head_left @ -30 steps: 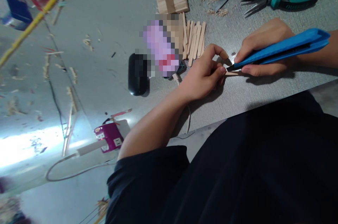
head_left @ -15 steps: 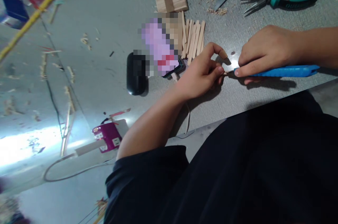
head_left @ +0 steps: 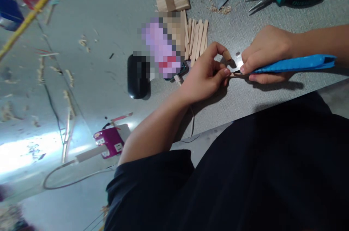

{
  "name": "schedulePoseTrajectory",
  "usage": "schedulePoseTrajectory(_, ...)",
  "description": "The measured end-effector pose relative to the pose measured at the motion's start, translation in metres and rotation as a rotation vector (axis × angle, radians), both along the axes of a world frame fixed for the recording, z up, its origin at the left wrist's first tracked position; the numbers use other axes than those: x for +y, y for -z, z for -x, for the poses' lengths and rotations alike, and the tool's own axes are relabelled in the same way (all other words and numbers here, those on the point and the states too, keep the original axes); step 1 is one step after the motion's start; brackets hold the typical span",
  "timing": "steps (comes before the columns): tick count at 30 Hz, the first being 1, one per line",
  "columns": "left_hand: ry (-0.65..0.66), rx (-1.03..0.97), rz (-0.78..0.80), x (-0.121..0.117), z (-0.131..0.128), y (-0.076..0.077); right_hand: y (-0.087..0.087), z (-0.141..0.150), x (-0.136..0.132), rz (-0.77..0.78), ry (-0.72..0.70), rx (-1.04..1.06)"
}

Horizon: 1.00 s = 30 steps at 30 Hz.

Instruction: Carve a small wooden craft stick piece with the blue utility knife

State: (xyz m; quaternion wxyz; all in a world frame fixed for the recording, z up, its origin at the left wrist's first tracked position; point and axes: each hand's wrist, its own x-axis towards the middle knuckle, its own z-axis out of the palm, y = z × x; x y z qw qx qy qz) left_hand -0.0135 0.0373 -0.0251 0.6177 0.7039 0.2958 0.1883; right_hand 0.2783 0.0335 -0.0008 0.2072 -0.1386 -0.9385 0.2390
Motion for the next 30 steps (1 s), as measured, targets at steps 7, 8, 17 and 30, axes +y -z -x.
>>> schedulePoseTrajectory(7,0.014,0.006,-0.026,0.001,0.002,0.000,0.006,0.001,0.004,0.086,0.011,0.095)
schedulePoseTrajectory(8,0.013,0.007,-0.031,0.001,0.003,0.001,0.006,0.002,0.004,0.102,0.009,0.100)
schedulePoseTrajectory(17,-0.017,0.030,-0.011,0.001,0.003,0.005,0.004,0.001,-0.004,0.086,0.010,0.186)
schedulePoseTrajectory(30,-0.017,-0.049,0.150,-0.002,0.003,-0.006,-0.008,0.001,-0.022,0.067,0.190,0.269)
